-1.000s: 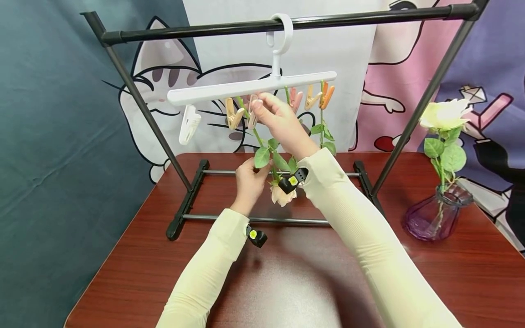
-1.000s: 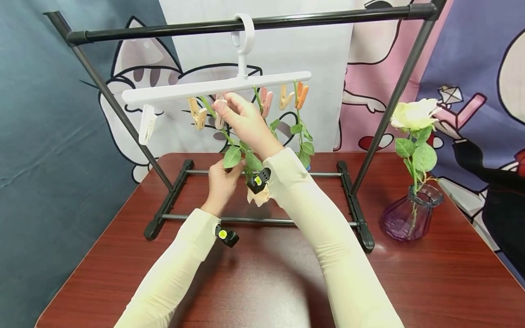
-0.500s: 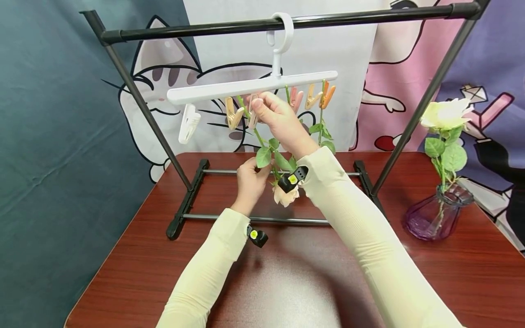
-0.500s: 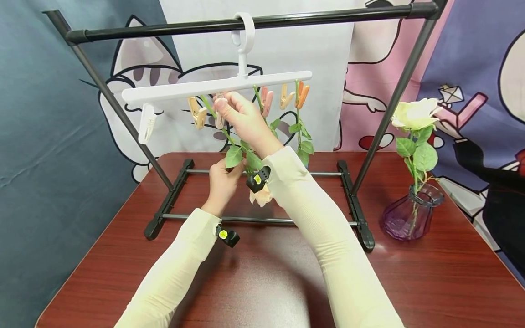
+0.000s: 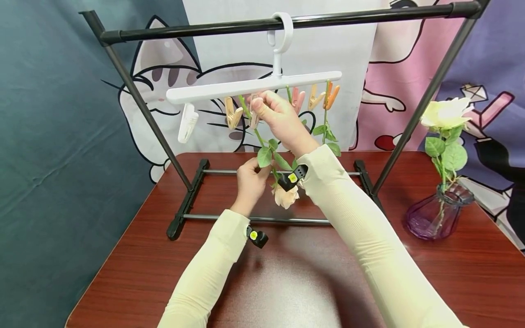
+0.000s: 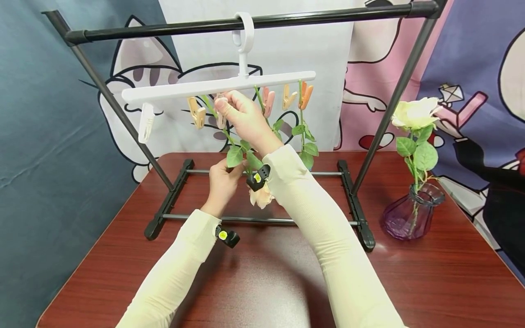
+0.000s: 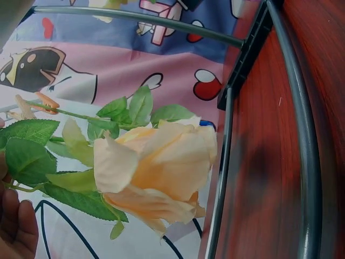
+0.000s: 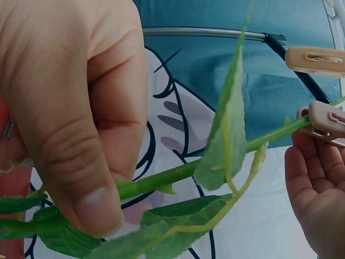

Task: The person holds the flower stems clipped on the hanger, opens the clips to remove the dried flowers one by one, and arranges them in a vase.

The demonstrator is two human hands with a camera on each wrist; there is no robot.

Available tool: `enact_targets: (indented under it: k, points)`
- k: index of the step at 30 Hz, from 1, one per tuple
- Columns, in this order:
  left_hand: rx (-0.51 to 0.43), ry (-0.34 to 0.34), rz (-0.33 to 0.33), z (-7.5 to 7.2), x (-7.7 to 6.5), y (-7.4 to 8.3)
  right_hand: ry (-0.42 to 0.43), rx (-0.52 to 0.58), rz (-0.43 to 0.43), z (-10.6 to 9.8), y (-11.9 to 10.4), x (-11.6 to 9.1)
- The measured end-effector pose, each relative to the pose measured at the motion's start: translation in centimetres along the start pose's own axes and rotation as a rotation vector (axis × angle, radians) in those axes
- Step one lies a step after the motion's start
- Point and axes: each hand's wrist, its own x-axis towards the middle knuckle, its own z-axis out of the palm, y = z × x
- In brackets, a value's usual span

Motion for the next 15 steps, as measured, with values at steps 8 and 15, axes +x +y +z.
enact_targets:
  k: [8,15]
  points:
    - [0.019,-0.019,-0.031,-0.5,-0.4,-0.3,0.005,0.012,-0.001,-0.1,0.0,0.0]
    - [0.067,-0.011,-0.047,-1.4,-1.2,-0.6,0.000,0.008,0.010,-0.3,0.1,0.0]
